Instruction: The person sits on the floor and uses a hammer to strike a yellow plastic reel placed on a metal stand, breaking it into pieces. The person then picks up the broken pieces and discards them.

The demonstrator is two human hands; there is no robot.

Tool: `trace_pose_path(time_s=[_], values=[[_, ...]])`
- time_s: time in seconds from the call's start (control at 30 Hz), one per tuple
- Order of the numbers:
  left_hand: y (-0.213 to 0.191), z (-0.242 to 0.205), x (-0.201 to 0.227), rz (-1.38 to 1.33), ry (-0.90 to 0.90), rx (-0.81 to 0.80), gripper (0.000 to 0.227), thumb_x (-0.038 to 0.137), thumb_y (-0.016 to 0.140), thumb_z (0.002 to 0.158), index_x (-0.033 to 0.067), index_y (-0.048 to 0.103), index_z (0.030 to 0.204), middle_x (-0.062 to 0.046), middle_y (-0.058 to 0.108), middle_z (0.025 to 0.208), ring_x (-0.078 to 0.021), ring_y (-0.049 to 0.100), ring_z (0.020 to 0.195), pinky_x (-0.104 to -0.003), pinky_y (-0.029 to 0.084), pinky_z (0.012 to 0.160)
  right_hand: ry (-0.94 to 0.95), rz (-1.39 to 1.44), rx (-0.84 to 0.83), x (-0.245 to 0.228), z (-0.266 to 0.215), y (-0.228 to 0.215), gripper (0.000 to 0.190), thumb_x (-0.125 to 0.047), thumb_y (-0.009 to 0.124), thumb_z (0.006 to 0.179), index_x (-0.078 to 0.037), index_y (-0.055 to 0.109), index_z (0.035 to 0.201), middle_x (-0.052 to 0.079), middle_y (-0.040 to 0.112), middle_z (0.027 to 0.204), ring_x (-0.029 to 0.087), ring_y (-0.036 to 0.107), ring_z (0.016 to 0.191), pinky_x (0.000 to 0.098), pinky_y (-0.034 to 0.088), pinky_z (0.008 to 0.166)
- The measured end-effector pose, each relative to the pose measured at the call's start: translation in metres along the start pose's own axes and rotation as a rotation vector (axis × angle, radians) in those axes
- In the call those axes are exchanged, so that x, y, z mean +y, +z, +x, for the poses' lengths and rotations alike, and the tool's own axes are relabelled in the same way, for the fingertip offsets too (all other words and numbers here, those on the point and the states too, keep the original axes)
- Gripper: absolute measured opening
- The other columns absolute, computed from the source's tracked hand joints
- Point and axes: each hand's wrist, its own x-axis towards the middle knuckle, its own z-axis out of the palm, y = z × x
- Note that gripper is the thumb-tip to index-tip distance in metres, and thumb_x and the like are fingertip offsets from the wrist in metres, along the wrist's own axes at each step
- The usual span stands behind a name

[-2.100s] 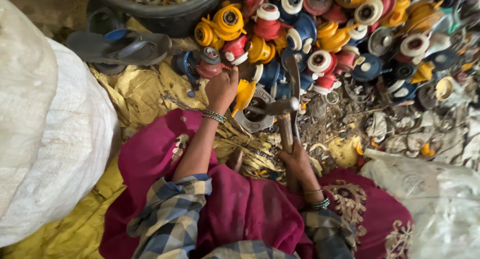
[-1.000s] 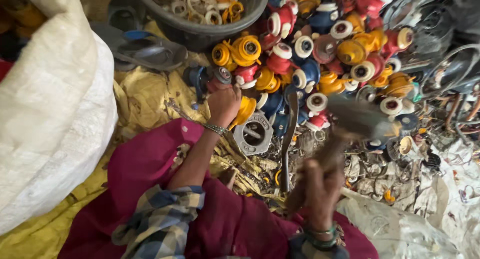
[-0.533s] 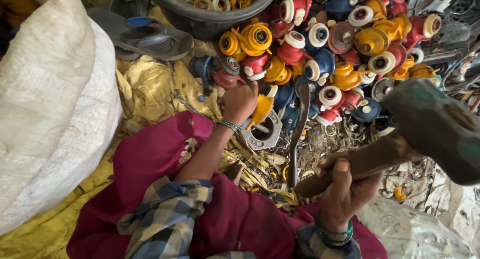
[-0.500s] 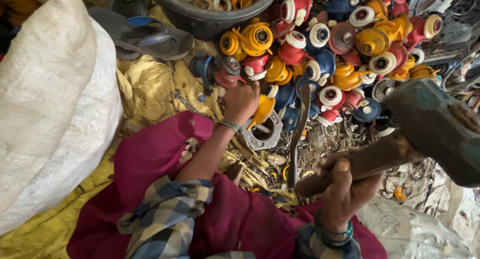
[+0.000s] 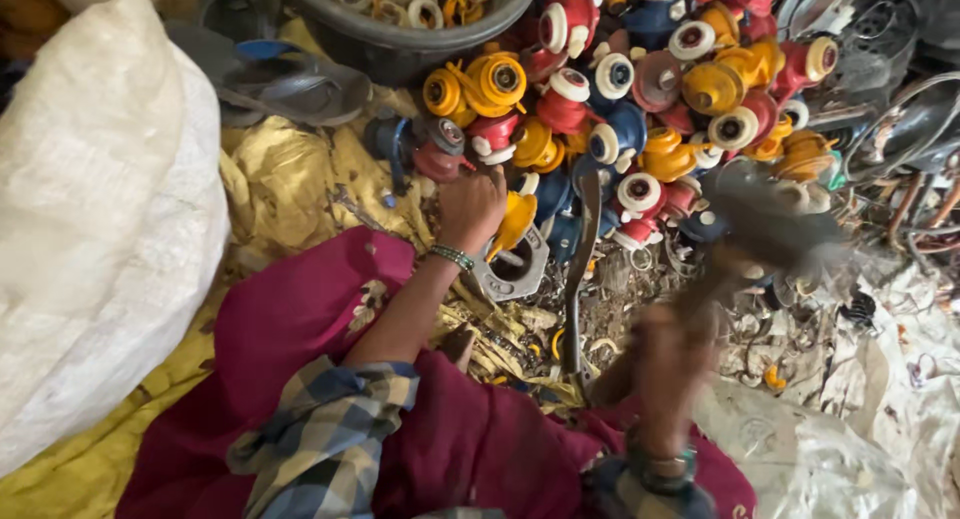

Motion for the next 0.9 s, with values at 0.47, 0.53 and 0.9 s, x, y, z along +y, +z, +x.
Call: trace_pose_path(time_s=[0.47, 0.53, 0.9], values=[[0.012, 0.005, -0.001, 0.037, 0.06, 0.189, 0.043, 0.028, 0.057, 0.101, 0.0111, 0.066, 0.062, -0.013, 0.065, 0.059, -0.0345, 0.064, 0.051, -0.048, 0.049, 0.047, 0.111, -0.414, -0.248, 0.084, -0.012, 0.059, 0.034, -0.023, 0.07, 0.091, -0.002, 0.057, 0.115, 0.009, 0.07, 0.074, 0.017, 0.066, 0.054, 0.0323, 0.053, 0.046], [0.012, -0.005, -0.008, 0.232, 0.286, 0.229, 0.045, 0.021, 0.058, 0.106, 0.0125, 0.065, 0.062, -0.011, 0.061, 0.053, -0.0332, 0.061, 0.047, -0.05, 0.046, 0.045, 0.091, -0.415, -0.159, 0.068, -0.017, 0.031, 0.027, -0.025, 0.067, 0.096, -0.002, 0.059, 0.109, 0.008, 0.069, 0.073, 0.018, 0.066, 0.058, 0.0328, 0.052, 0.049], [0.009, -0.001, -0.003, 0.024, -0.039, 0.015, 0.052, 0.03, 0.056, 0.101, 0.0116, 0.066, 0.053, -0.015, 0.061, 0.051, -0.035, 0.063, 0.046, -0.048, 0.048, 0.046, -0.269, -0.273, 0.071, 0.024, 0.047, 0.05, 0.032, -0.026, 0.066, 0.101, -0.003, 0.055, 0.12, 0.011, 0.068, 0.082, 0.019, 0.065, 0.057, 0.0297, 0.056, 0.047]])
